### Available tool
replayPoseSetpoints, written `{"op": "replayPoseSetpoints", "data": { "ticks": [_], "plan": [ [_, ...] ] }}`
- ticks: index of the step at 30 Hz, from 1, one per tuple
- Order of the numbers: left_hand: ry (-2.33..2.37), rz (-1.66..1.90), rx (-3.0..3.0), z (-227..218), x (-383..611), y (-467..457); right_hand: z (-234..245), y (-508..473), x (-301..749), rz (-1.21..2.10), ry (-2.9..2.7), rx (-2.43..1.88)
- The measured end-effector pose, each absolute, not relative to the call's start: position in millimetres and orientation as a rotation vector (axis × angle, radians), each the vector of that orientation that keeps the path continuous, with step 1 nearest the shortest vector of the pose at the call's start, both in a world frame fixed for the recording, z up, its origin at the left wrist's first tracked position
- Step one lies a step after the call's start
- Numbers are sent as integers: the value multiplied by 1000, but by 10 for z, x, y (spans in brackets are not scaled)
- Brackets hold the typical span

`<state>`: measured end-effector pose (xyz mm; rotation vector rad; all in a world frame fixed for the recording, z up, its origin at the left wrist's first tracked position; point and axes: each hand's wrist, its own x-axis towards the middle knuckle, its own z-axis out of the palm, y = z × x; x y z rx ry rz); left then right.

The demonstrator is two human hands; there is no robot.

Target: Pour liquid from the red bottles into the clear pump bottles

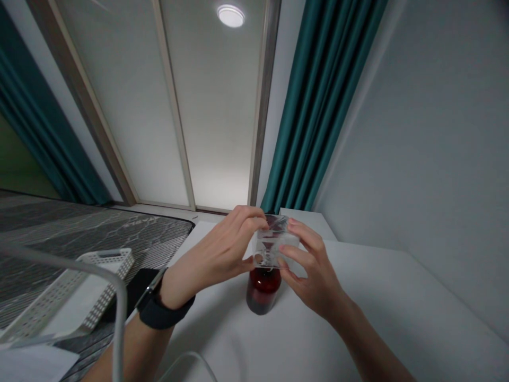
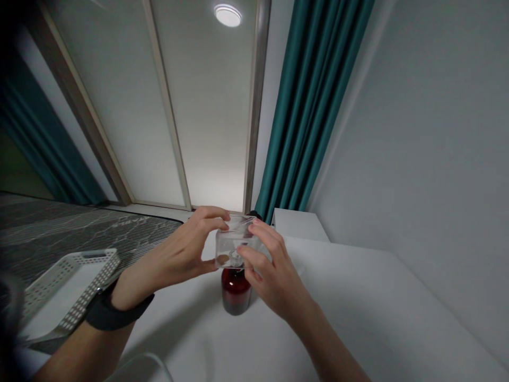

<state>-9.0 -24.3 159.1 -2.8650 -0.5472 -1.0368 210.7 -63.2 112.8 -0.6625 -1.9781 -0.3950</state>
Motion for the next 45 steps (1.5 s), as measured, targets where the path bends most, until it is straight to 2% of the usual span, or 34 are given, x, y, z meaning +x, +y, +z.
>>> {"op": "replayPoseSetpoints", "data": {
  "ticks": [16,27,36,45],
  "plan": [
    [-565,-1010,-2871,1633,-88,-286,1144,-650,2101,-441,-1954,-678],
    [-635,-954,-2959,1602,-66,-212,1047,-627,2137,-278,-2005,-785],
    [-708,-1033,-3170,1412,-69,-27,977,-589,2191,-68,-1996,-905],
    [-813,-1272,-3342,1289,-76,78,862,-472,2185,349,-1755,-1005]
  ]
}}
